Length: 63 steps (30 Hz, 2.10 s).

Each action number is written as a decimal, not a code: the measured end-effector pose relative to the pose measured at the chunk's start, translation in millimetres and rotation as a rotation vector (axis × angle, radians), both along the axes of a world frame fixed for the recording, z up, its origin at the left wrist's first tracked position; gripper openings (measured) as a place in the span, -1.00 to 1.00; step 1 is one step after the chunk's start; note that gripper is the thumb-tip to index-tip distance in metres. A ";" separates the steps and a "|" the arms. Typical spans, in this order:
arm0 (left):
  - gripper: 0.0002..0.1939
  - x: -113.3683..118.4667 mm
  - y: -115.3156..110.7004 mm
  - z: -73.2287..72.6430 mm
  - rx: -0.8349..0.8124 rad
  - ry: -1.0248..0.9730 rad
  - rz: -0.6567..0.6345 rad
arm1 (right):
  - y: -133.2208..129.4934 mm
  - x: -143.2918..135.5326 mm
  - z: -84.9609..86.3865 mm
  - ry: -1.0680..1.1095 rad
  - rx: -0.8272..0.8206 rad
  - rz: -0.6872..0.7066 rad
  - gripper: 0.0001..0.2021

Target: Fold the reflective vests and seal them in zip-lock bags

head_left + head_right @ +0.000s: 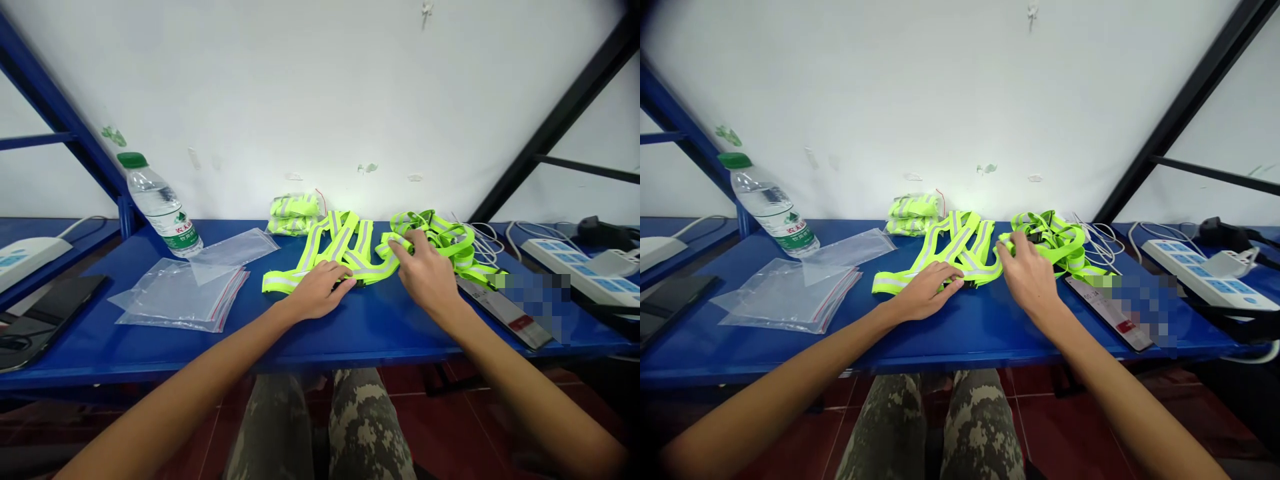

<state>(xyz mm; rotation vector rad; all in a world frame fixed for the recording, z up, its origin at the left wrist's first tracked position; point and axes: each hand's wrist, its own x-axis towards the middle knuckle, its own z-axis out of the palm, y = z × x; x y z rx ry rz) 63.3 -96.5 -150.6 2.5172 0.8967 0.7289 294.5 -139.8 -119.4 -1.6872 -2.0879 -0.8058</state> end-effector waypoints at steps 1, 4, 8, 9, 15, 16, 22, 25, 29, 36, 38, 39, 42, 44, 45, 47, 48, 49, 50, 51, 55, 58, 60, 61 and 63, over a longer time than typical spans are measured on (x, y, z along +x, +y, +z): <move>-0.58 0.4 0.3 0.8 -0.087 -0.076 0.022 | 4.3 -8.2 -0.2 -0.009 -0.002 0.065 -0.59; -0.49 -0.9 7.1 1.3 -0.400 -0.391 0.096 | 18.2 -32.7 -7.9 -0.081 -0.070 0.294 -0.61; -0.63 -6.6 20.2 -2.8 -0.622 -0.600 0.159 | 33.2 -51.4 -27.9 -0.143 -0.154 0.481 -0.64; -0.64 -8.0 22.3 -3.8 -0.621 -0.592 0.172 | 35.5 -51.8 -32.4 -0.113 -0.159 0.505 -0.64; -0.72 -11.5 17.5 -3.3 -0.389 -0.429 0.331 | 34.6 -37.3 -44.0 0.190 -0.222 0.623 -0.72; -0.71 -11.1 15.3 -3.1 -0.335 -0.398 0.365 | 33.1 -36.2 -44.0 0.184 -0.247 0.640 -0.70; -0.79 -17.4 15.4 -0.2 -0.012 -0.082 0.405 | 27.6 -41.3 -43.0 0.073 -0.299 0.640 -0.62; -0.69 -36.6 25.0 14.0 0.010 0.060 0.247 | 27.4 -43.1 -44.5 0.058 -0.287 0.613 -0.63; -0.21 -70.5 32.6 41.6 -0.134 0.333 0.169 | 30.5 -40.7 -48.7 0.067 -0.271 0.616 -0.64; 0.00 -93.9 31.7 63.1 -0.433 0.644 0.229 | 30.6 -39.2 -49.3 0.056 -0.235 0.563 -0.68; -0.05 -96.9 34.1 69.3 -0.454 0.624 0.242 | 29.0 -39.9 -48.1 0.038 -0.203 0.529 -0.69; -0.08 -98.0 36.0 73.2 -0.456 0.592 0.242 | 28.5 -40.1 -47.7 0.032 -0.193 0.513 -0.70; -0.14 -92.7 43.0 84.3 -0.510 0.343 0.230 | 28.7 -40.2 -47.6 0.028 -0.206 0.501 -0.69; -0.15 -76.7 47.2 86.5 -0.583 0.036 0.263 | 29.7 -40.1 -47.9 0.027 -0.231 0.517 -0.68; -0.14 -64.8 48.9 84.5 -0.611 -0.142 0.297 | 30.1 -40.1 -48.1 0.024 -0.240 0.522 -0.68; -0.09 -36.2 51.0 73.8 -0.655 -0.446 0.341 | 30.7 -40.5 -48.5 0.010 -0.244 0.523 -0.68; -0.09 -21.5 51.4 65.4 -0.670 -0.541 0.323 | 30.7 -40.7 -48.9 0.002 -0.240 0.520 -0.69; -0.11 -8.0 51.5 55.7 -0.679 -0.582 0.267 | 30.7 -40.8 -49.4 -0.004 -0.231 0.517 -0.69; -0.15 3.4 51.3 45.2 -0.691 -0.572 0.193 | 30.6 -40.7 -50.2 -0.005 -0.220 0.516 -0.70; -0.21 12.1 50.7 34.9 -0.688 -0.532 0.149 | 30.4 -40.1 -51.1 0.003 -0.207 0.518 -0.70; -0.59 20.9 44.2 6.0 -0.405 -0.315 0.080 | 29.3 -32.9 -55.9 0.128 -0.197 0.608 -0.75; -0.71 15.3 35.6 -0.2 -0.137 -0.109 0.054 | 26.8 -25.5 -57.5 0.274 -0.163 0.682 -0.81; -0.71 13.1 29.9 -1.8 -0.012 0.030 0.060 | 24.1 -22.5 -56.4 0.338 -0.096 0.671 -0.85; -0.69 12.6 27.7 -2.7 0.036 0.082 0.070 | 22.6 -21.7 -55.4 0.355 -0.056 0.645 -0.87; -0.65 11.9 25.3 -4.7 0.101 0.145 0.090 | 20.5 -21.2 -53.6 0.344 -0.009 0.592 -0.82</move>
